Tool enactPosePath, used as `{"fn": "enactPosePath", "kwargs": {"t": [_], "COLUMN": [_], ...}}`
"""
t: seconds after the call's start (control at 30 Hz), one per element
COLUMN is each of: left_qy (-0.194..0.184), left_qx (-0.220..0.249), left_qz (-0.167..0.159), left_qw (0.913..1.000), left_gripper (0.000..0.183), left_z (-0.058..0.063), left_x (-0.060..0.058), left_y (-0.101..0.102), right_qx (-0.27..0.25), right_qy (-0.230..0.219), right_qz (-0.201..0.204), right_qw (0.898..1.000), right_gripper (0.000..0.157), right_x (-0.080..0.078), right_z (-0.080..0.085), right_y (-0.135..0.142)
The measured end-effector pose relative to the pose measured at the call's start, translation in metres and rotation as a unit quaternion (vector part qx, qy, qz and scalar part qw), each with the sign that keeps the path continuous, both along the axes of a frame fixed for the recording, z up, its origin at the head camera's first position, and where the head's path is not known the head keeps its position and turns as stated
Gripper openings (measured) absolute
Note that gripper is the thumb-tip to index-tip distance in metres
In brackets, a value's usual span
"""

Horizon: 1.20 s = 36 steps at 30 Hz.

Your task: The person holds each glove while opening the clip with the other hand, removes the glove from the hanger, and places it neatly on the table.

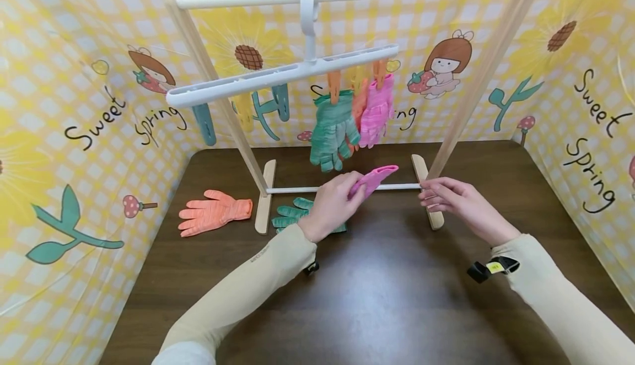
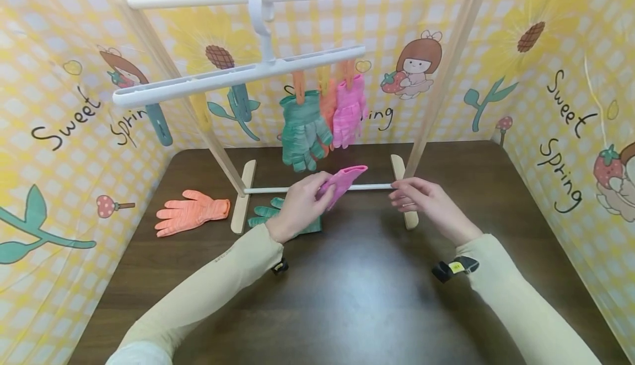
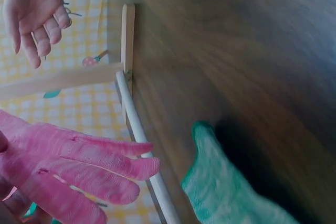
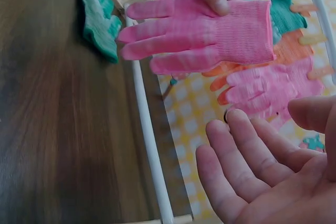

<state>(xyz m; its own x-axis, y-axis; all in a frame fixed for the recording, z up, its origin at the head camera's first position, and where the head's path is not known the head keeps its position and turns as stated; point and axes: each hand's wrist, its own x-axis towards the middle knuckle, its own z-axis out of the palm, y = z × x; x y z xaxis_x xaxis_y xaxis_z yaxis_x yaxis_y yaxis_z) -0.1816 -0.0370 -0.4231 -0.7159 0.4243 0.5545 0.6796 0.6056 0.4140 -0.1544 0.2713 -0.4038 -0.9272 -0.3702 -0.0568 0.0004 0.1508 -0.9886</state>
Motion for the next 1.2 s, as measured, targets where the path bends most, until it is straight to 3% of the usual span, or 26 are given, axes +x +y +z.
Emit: {"fn": "enactPosePath", "kwargs": {"t": [0.23, 0.37, 0.43, 0.57, 0.83, 1.03, 1.2], "left_qy": [0.057, 0.120, 0.132, 0.104, 0.067, -0.011, -0.060], "left_qx": [-0.100, -0.177, -0.209, -0.253, -0.298, -0.278, -0.250], "left_qz": [0.014, 0.044, 0.063, 0.081, 0.057, 0.022, -0.012], "left_qw": [0.9932, 0.9758, 0.9669, 0.9585, 0.9506, 0.9602, 0.9663], "left_gripper": [0.011, 0.013, 0.011, 0.009, 0.010, 0.020, 0.016], "left_z": [-0.002, -0.014, -0.023, -0.040, -0.060, -0.062, -0.061], "left_x": [-0.001, 0.002, 0.005, 0.012, 0.020, 0.022, 0.020], "left_y": [0.029, 0.047, 0.055, 0.069, 0.080, 0.080, 0.078], "right_qx": [-0.030, -0.052, -0.056, -0.036, 0.003, 0.029, 0.041], "right_qy": [-0.017, -0.012, -0.009, -0.013, -0.031, -0.037, -0.046], "right_qz": [-0.014, -0.014, -0.015, -0.017, -0.013, -0.005, -0.003], "right_qw": [0.999, 0.998, 0.998, 0.999, 0.999, 0.999, 0.998], "right_gripper": [0.030, 0.025, 0.024, 0.025, 0.033, 0.046, 0.052], "right_x": [0.004, 0.005, 0.004, 0.003, 0.005, 0.006, 0.006], "right_z": [-0.003, -0.003, -0.005, -0.008, -0.013, -0.016, -0.020], "right_y": [0.017, 0.023, 0.026, 0.029, 0.033, 0.037, 0.037]}}
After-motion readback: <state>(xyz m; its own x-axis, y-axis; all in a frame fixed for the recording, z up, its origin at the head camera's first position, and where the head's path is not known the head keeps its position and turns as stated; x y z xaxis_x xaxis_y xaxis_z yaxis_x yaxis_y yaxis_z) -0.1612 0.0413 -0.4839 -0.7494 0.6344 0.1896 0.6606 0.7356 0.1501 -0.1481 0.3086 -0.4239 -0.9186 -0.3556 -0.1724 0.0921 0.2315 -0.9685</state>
